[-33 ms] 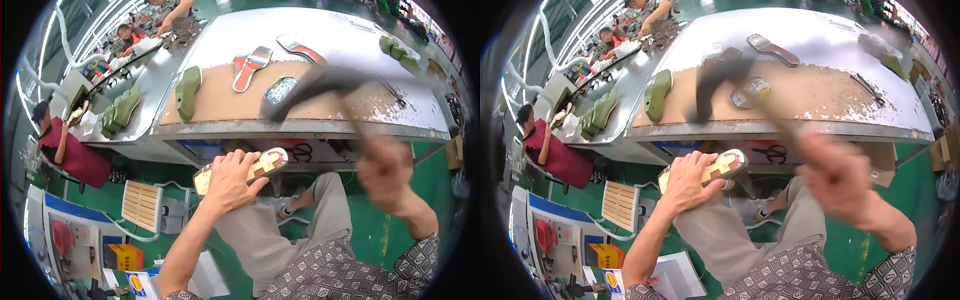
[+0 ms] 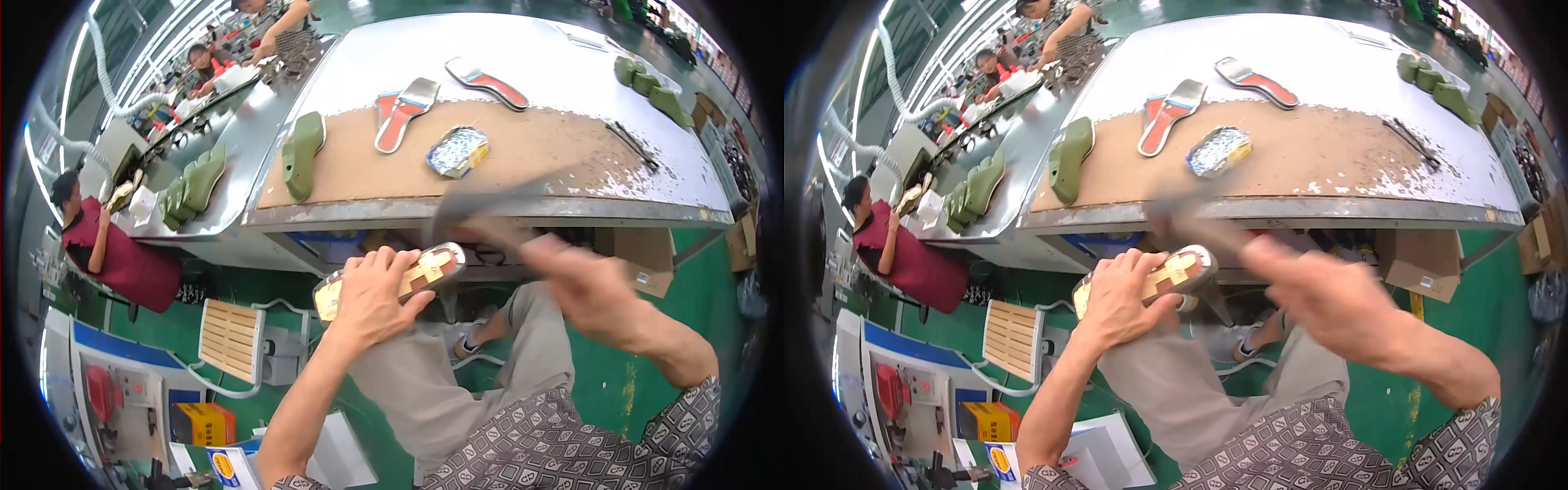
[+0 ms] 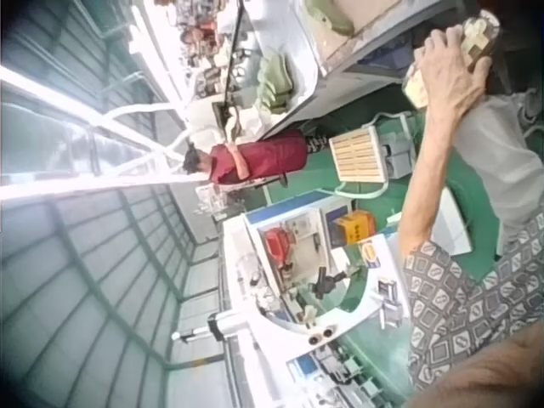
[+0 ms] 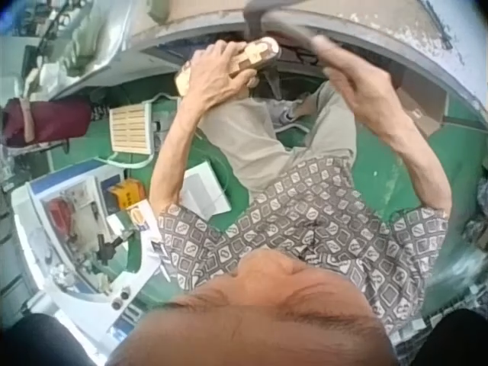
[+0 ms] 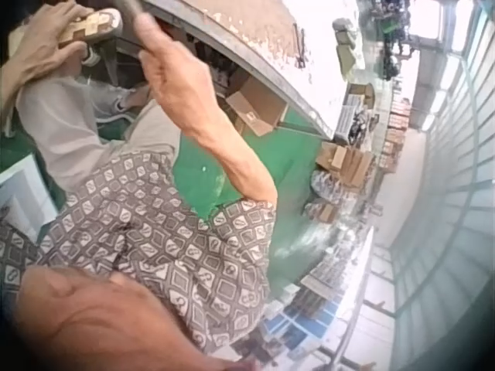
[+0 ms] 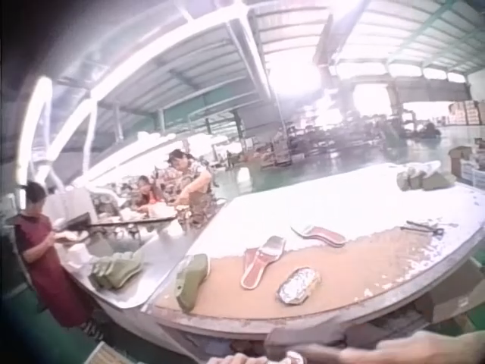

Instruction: Assembling and nailing components of a shoe sole onto a shoe last.

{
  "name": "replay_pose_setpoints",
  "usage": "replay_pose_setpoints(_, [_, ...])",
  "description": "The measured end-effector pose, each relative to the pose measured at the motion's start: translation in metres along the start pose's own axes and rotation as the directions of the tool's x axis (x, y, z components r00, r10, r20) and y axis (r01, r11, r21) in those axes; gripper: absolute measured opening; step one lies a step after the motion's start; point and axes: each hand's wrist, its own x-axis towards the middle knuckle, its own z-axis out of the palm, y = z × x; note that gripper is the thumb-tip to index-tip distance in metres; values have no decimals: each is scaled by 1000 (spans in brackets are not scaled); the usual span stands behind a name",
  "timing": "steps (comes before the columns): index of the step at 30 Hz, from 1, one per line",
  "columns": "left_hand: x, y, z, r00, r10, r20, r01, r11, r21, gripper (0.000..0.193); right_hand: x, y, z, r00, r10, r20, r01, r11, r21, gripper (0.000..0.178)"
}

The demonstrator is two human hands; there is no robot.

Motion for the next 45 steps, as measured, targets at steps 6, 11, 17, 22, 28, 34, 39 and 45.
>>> replay_pose_setpoints(6, [-12, -7, -3, 997, -77, 7, 77, 997, 15, 56, 23, -7, -2, 986, 51, -159, -20, 981, 192, 46])
replay_pose_setpoints(11, [-9, -6, -1, 999, -48, -9, 48, 999, 0, 56, -2, 4, 18, 972, 157, 176, -172, 982, 74, 49])
replay_pose_setpoints(17, [-12, -5, 0, 997, -74, -22, 74, 997, 7, 55, -9, 3, 25, 921, 390, -9, -331, 793, 511, 51])
replay_pose_setpoints(22, [-12, -8, 1, 999, -47, -27, 47, 999, -3, 56, -7, 0, 35, 819, 466, 335, -574, 654, 493, 49])
replay_pose_setpoints(28, [-6, -6, 1, 998, -45, -37, 45, 999, -7, 55, -16, 11, 45, 900, 426, 94, -418, 781, 463, 48])
replay_pose_setpoints(34, [-13, -7, -3, 997, -73, -11, 73, 997, -19, 55, 2, 2, 31, 983, 181, 6, -161, 860, 485, 50])
replay_pose_setpoints(39, [-4, -9, -1, 1000, -18, -4, 18, 1000, 5, 56, -8, 16, 40, 963, 178, 202, -217, 958, 186, 53])
replay_pose_setpoints(45, [-5, -14, -7, 998, -31, 54, 28, 997, 66, 58, -18, 36, 55, 961, 272, -43, -204, 808, 552, 48])
